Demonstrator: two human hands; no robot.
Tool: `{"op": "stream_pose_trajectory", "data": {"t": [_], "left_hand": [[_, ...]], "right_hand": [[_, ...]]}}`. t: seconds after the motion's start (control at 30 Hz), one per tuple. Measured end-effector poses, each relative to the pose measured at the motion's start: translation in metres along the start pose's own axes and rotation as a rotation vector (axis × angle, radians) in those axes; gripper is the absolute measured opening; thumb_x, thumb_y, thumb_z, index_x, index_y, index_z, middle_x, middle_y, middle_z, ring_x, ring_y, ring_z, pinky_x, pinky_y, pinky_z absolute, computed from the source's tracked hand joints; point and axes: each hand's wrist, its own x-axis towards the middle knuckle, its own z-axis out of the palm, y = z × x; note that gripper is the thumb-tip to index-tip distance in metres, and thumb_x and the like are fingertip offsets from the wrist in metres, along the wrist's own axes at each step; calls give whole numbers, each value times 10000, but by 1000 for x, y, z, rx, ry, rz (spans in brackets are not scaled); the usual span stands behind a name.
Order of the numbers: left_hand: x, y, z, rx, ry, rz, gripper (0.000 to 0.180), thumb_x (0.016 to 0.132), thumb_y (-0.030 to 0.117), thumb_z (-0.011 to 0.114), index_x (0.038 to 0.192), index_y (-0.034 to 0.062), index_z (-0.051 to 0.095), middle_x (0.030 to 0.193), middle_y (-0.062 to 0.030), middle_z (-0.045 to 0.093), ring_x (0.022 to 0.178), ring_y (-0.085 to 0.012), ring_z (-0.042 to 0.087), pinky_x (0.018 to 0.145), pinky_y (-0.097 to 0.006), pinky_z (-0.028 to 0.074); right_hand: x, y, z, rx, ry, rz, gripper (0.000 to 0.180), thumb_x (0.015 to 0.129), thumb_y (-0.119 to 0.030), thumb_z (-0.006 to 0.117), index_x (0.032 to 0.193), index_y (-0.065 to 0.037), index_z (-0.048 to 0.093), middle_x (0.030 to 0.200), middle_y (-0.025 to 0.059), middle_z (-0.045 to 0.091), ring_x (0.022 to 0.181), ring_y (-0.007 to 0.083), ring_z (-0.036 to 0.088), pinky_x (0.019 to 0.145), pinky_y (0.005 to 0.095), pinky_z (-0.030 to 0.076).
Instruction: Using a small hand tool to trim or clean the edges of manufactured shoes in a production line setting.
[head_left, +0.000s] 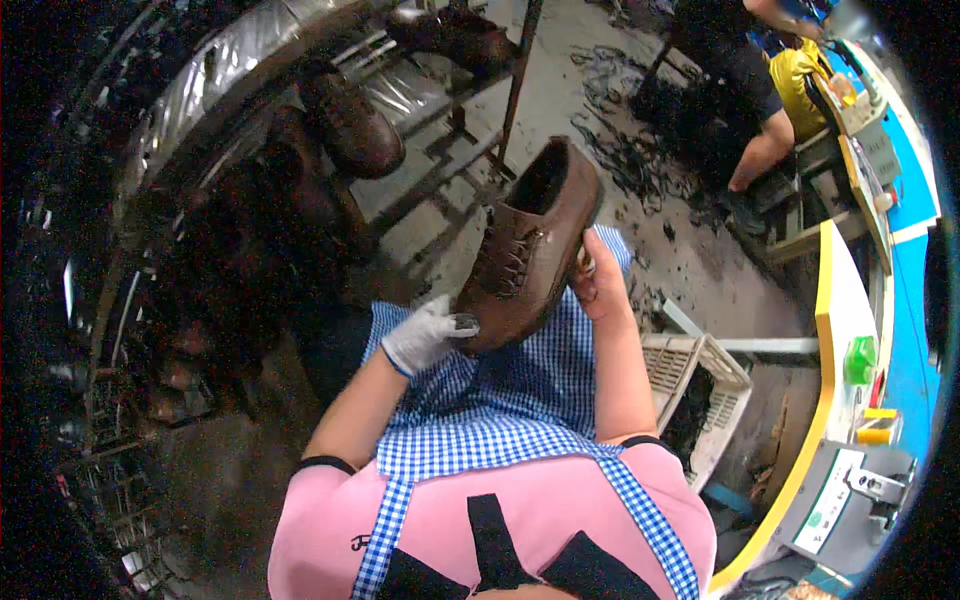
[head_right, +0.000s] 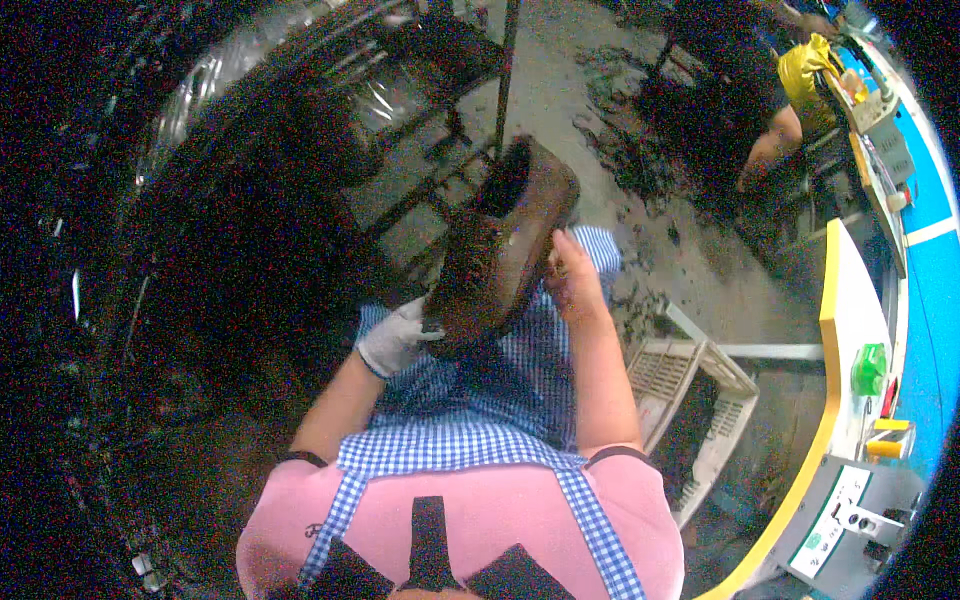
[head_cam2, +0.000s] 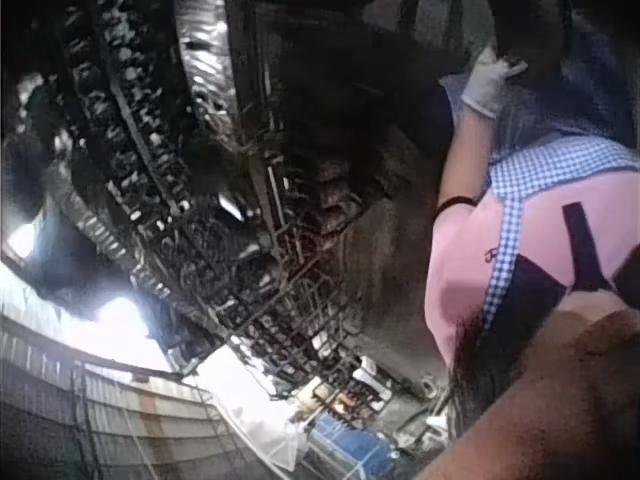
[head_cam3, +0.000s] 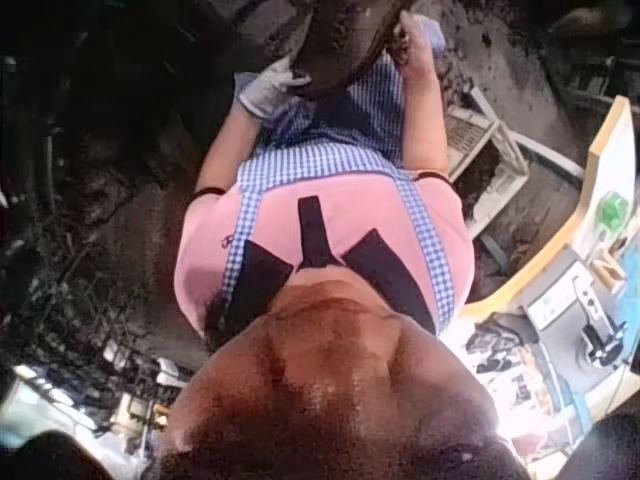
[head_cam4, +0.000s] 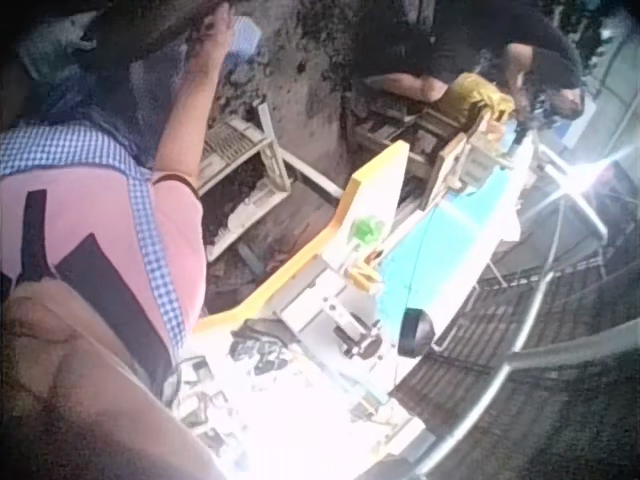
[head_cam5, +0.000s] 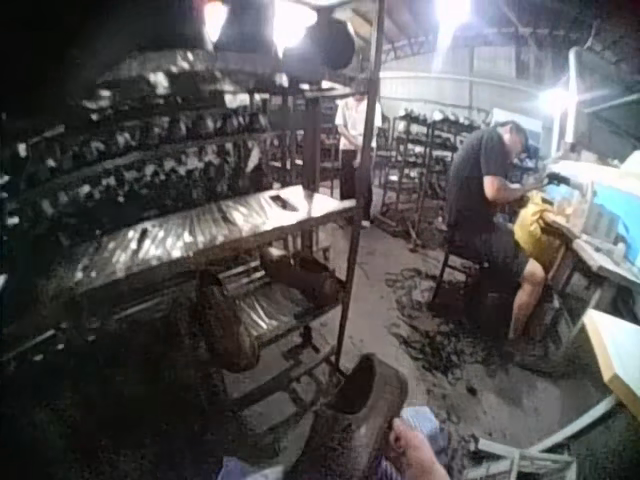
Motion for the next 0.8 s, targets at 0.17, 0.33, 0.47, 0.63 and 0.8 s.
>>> {"op": "stream_pose_trajectory", "data": {"t": [0.17,0.33,0.47,0.63,0.8], "left_hand": [[36,58,20,-427,363,-80,583,759,-2,622,1290,48,387,1188,-79,539,1024,-221,559,830,-375,481],[128,75,-45,-253,640,267,438,723,118,697,1102,-1,512,1086,-84,570,947,-213,555,824,-353,445],[172,92,-71,-361,823,155,442,712,167,725,1091,17,554,1085,-83,568,961,-197,534,819,-298,411],[156,107,-29,-522,664,182,182,834,134,598,997,83,535,916,-36,588,784,-170,583,678,-280,520],[125,70,-24,-439,409,156,281,871,53,493,1144,75,434,986,-52,560,879,-171,572,754,-311,501]], "right_hand": [[17,6,45,-169,-156,-58,218,874,-318,530,790,-117,517,515,-17,453,352,61,337,309,198,219],[54,10,71,-283,-263,-82,254,914,-305,462,908,-71,560,586,-3,496,369,59,349,332,198,244],[101,-3,91,-395,-135,-288,317,910,-324,464,945,-44,609,663,5,543,509,66,439,439,217,323],[184,-44,124,-833,-21,-934,268,872,-253,537,1050,-63,603,813,59,619,688,167,572,607,297,442],[207,-95,188,-1299,176,-1111,329,832,-235,561,1155,-173,541,888,112,624,824,296,598,695,385,468]]}}
